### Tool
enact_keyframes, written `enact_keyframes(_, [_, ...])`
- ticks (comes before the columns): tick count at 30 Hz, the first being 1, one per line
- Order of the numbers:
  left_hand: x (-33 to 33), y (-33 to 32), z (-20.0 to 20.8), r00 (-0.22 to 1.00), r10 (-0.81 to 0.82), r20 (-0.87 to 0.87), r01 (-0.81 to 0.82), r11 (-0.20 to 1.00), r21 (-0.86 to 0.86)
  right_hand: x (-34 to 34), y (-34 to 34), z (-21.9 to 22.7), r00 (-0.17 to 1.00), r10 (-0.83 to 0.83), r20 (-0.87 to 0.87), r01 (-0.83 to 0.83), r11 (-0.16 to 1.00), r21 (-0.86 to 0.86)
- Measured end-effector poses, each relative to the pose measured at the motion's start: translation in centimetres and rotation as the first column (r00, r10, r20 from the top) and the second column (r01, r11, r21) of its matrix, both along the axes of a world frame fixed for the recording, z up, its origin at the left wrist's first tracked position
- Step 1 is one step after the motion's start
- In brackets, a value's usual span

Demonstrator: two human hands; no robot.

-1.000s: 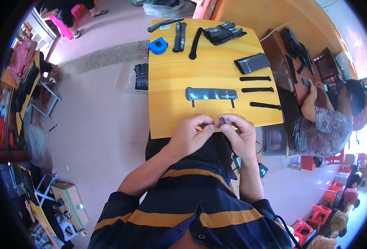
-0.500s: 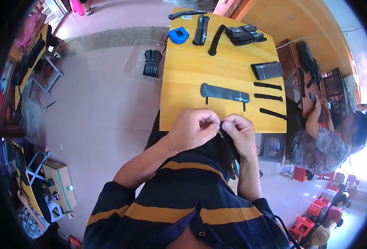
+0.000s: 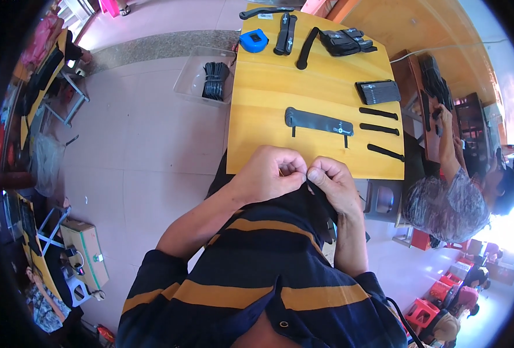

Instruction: Assembling and securing black straps to a base component by hand.

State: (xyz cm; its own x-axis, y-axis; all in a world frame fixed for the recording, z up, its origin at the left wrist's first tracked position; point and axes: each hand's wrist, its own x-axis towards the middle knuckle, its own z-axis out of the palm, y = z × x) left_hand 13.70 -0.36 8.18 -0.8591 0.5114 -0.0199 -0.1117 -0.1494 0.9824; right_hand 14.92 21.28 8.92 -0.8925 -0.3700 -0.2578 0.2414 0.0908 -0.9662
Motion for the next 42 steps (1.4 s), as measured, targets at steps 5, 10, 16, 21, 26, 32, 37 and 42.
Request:
enact_keyframes(5, [0.3,-0.3,0.0,0.999,0.042,0.002,-0.042,0.998,-0.041,0.2,-0.6,-0.5,0.999,0.039,0.008,-0.039,0.999,0.030])
enact_keyframes(10, [0.4,-1.0,0.4,0.999,0.038,-0.009,-0.039,0.996,-0.078,0.5,-1.4,-0.7,0.999,0.026,-0.032,-0.027,0.999,-0.046])
enact_keyframes(16, [0.3,-1.4,0.6,0.999,0.006,0.044,-0.003,0.998,-0.062,0.1,-1.4,-0.5,0.995,0.064,-0.073,-0.064,0.998,-0.001])
enact_keyframes(21, [0.5,-1.1,0.5,0.997,-0.014,0.074,0.017,0.999,-0.034,0.6,-1.3,-0.3,0.995,0.056,-0.082,-0.056,0.998,0.004])
enact_keyframes(26, [0.4,-0.9,0.7,0.986,-0.079,0.150,0.070,0.996,0.062,1.1,-1.0,-0.1,0.996,0.053,-0.075,-0.058,0.996,-0.063])
enact_keyframes(32, [0.8,-0.7,0.4,0.990,-0.110,0.090,0.110,0.994,0.004,1.6,-0.3,-0.6,0.994,0.094,-0.049,-0.096,0.995,-0.024])
enact_keyframes(37, [1.6,-0.5,0.0,0.996,-0.072,0.054,0.075,0.996,-0.056,2.1,-0.6,0.1,0.991,0.098,-0.089,-0.098,0.995,0.004])
enact_keyframes(42, [2.6,0.8,0.0,0.999,0.003,0.054,-0.004,1.000,0.017,2.5,-0.2,-0.9,0.991,0.080,-0.111,-0.077,0.997,0.023])
